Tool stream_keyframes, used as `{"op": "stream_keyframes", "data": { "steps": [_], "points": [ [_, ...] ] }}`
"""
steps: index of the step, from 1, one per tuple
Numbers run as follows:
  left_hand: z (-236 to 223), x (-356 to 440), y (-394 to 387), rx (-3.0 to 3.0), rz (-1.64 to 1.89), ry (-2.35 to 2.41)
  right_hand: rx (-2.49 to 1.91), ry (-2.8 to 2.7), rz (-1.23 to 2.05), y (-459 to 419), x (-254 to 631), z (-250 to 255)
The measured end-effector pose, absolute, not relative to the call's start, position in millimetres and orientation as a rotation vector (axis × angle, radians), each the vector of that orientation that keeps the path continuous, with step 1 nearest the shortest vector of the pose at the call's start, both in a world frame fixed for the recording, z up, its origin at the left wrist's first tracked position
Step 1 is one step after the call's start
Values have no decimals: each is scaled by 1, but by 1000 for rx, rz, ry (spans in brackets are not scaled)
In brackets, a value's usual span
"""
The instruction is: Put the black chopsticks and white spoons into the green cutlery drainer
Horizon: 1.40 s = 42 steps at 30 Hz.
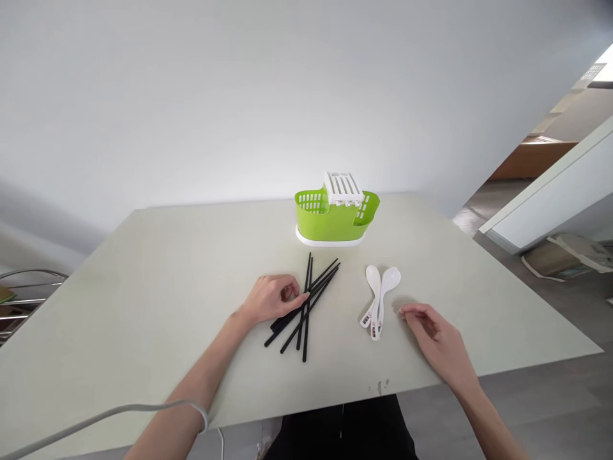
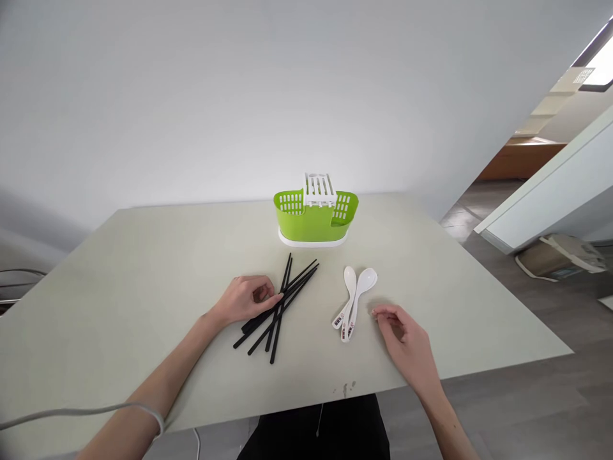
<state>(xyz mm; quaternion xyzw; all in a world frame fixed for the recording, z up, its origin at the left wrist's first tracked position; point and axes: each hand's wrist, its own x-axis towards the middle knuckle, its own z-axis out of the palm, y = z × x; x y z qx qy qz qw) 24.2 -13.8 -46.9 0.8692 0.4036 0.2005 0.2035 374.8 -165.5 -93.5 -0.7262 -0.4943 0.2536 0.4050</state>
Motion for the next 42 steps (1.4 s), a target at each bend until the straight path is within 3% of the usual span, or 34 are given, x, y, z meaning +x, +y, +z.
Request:
{"op": "stream_keyframes", "data": {
  "steps": [20,27,32,42],
  "points": [
    [-42,24,-13,2483,502,1085,-1825,-1244,633,-159,376,-89],
    [-41,23,-13,2481,467,1072,-1675,-1552,127,-103,362,-32],
    [-40,21,-13,2464,456,1067,-1595,-1783,119,-47,336,-13],
    [-40,20,-13,2453,454,1075,-1681,-1866,100,12,329,-25]
  ]
}}
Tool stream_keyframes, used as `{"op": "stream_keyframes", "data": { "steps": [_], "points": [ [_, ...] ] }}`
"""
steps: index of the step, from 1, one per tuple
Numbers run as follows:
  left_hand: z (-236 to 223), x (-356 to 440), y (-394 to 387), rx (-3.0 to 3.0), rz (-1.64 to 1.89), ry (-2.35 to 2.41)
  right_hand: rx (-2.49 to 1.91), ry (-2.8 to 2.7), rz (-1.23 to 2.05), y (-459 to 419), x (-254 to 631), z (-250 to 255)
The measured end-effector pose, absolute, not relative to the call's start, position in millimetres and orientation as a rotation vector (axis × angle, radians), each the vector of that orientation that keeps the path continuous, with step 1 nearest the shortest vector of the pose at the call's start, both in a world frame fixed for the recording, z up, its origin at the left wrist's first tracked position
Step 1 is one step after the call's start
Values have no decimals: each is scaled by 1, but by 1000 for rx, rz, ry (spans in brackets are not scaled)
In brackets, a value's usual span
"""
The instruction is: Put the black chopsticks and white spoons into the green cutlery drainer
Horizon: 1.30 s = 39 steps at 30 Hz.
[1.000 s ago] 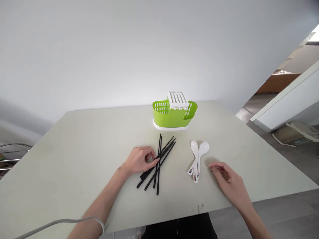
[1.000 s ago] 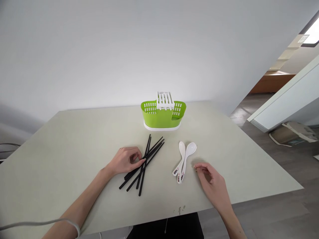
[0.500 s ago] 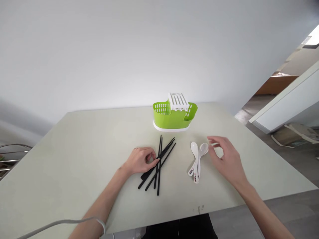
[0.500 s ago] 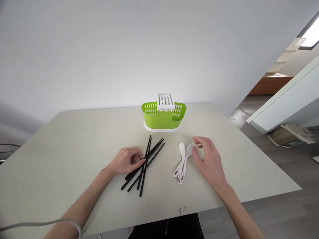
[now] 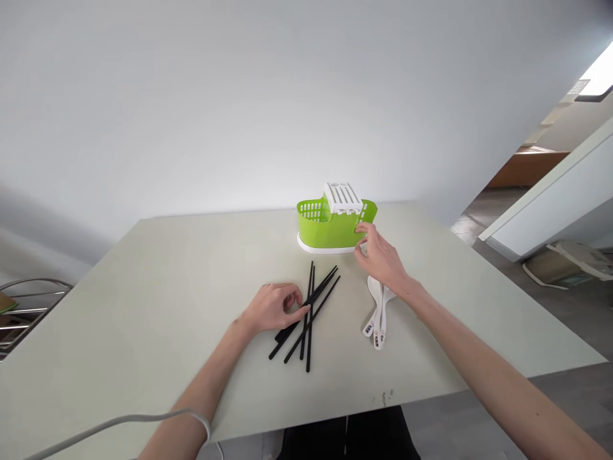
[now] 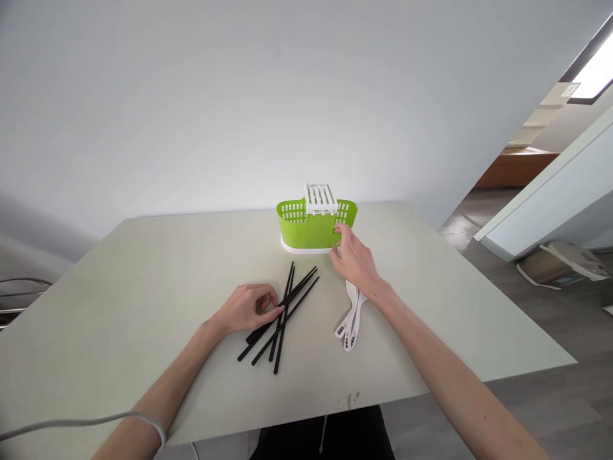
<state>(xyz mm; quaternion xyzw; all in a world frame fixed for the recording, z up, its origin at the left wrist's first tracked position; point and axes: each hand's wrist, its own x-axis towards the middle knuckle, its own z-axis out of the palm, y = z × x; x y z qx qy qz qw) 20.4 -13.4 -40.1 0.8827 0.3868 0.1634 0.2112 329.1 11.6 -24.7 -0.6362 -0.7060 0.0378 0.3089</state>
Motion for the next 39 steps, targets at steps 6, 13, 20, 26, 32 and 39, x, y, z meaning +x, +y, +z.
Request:
{"op": "stream_keyframes", "data": {
  "steps": [6,13,20,26,32,39],
  "points": [
    [-42,21,-13,2468,459,1069,-1718,-1906,54,12,340,-34],
    [-37,16,-12,2379,424,1078,-1695,-2102,40,7,349,-37],
    [-34,14,-11,2329,452,1079,-1667,-2074,49,-8,359,-36],
    [-32,13,-11,2332,428,1080,-1698,-2037,97,-19,364,-33],
    [-33,10,-10,2325,420,1074,-1694,-2002,179,-22,368,-32],
    [-33,9,-9,2315,408,1068,-1553,-1788,226,-34,380,-40]
  ]
}}
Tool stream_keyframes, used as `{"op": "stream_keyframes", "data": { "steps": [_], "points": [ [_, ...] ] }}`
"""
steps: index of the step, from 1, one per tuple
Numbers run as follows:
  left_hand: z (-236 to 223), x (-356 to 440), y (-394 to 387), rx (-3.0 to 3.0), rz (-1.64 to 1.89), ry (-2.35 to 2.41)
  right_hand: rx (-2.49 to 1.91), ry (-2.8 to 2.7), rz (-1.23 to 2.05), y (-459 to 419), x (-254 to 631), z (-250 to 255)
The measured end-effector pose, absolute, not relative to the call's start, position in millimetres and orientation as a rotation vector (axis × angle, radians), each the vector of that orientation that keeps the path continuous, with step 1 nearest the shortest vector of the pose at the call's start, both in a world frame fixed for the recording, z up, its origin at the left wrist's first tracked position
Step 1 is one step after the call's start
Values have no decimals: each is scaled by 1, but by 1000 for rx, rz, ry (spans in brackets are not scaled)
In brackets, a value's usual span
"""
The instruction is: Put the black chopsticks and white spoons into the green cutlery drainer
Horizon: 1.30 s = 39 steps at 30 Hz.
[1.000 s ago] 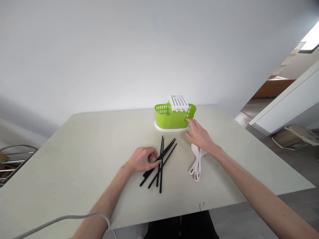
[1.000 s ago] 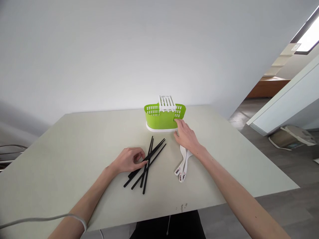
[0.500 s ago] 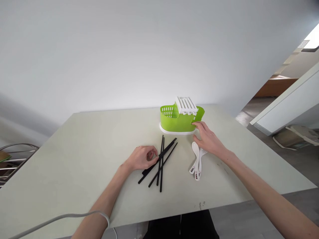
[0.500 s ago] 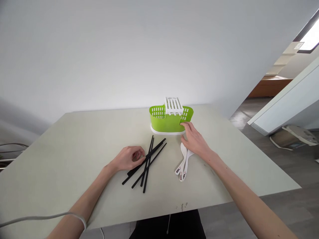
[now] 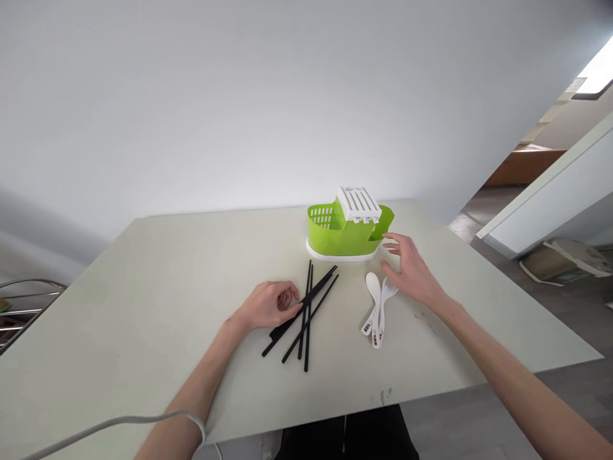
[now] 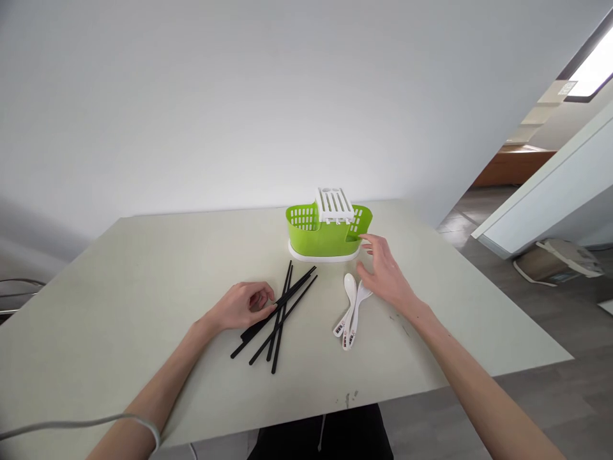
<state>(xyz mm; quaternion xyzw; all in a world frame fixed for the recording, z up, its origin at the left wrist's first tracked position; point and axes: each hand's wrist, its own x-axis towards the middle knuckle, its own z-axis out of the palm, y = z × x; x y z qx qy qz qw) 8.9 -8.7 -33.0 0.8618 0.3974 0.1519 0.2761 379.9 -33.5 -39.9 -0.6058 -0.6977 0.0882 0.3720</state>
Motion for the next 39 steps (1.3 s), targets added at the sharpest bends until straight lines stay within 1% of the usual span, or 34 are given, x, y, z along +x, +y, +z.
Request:
{"op": "stream_keyframes", "data": {
  "steps": [4,7,13,20,39],
  "points": [
    [-32,9,-9,2308,392,1050,-1522,-1459,230,-54,401,-55],
    [-32,10,-10,2302,380,1037,-1588,-1228,315,-76,419,-72],
    [-33,9,-9,2298,363,1052,-1632,-959,491,-117,433,-103],
    [-31,10,-10,2335,344,1064,-1673,-880,521,-144,414,-104],
    [-26,10,-11,2443,272,1114,-1743,-884,527,-147,410,-97]
  ]
}}
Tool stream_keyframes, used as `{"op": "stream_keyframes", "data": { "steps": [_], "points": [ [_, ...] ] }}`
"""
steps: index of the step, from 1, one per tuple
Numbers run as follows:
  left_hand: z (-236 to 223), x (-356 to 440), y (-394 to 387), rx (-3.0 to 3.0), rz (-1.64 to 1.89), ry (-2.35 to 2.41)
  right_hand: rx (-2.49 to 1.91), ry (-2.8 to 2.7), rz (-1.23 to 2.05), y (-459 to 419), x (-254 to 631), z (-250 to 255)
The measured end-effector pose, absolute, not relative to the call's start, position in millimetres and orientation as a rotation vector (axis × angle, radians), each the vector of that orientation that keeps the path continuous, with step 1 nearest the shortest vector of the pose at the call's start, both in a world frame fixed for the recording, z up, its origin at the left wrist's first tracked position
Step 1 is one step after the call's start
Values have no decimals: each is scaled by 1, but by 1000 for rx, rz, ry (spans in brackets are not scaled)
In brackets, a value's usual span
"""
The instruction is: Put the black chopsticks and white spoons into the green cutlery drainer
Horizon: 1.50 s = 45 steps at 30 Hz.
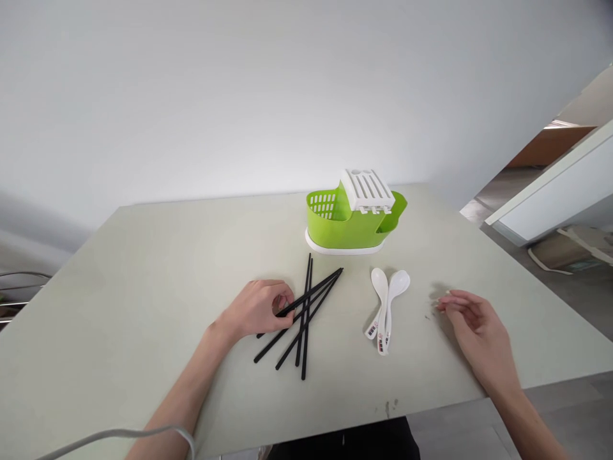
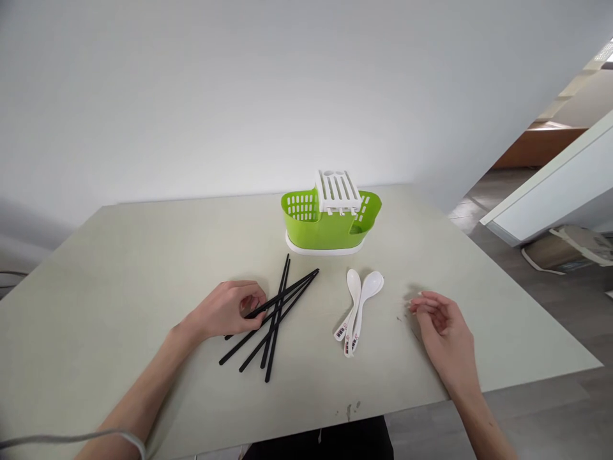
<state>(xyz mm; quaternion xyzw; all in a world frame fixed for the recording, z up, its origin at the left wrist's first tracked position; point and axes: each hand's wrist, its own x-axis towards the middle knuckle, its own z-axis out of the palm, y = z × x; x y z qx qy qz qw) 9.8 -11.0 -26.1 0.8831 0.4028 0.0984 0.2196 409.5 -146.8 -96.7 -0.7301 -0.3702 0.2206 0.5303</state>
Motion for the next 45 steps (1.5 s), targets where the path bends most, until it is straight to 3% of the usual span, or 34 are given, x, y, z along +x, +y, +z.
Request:
{"op": "stream_keyframes", "data": {
  "steps": [9,27,36,45],
  "points": [
    [-25,8,-9,2347,307,1098,-1735,-890,527,-146,409,-96],
    [-15,3,-6,1600,545,864,-1765,-927,568,-142,411,-93],
    [-35,8,-3,1362,717,745,-1767,-1245,442,-133,380,-42],
    [-38,10,-7,1245,616,679,-1439,-1648,1077,-122,299,14]
  ]
}}
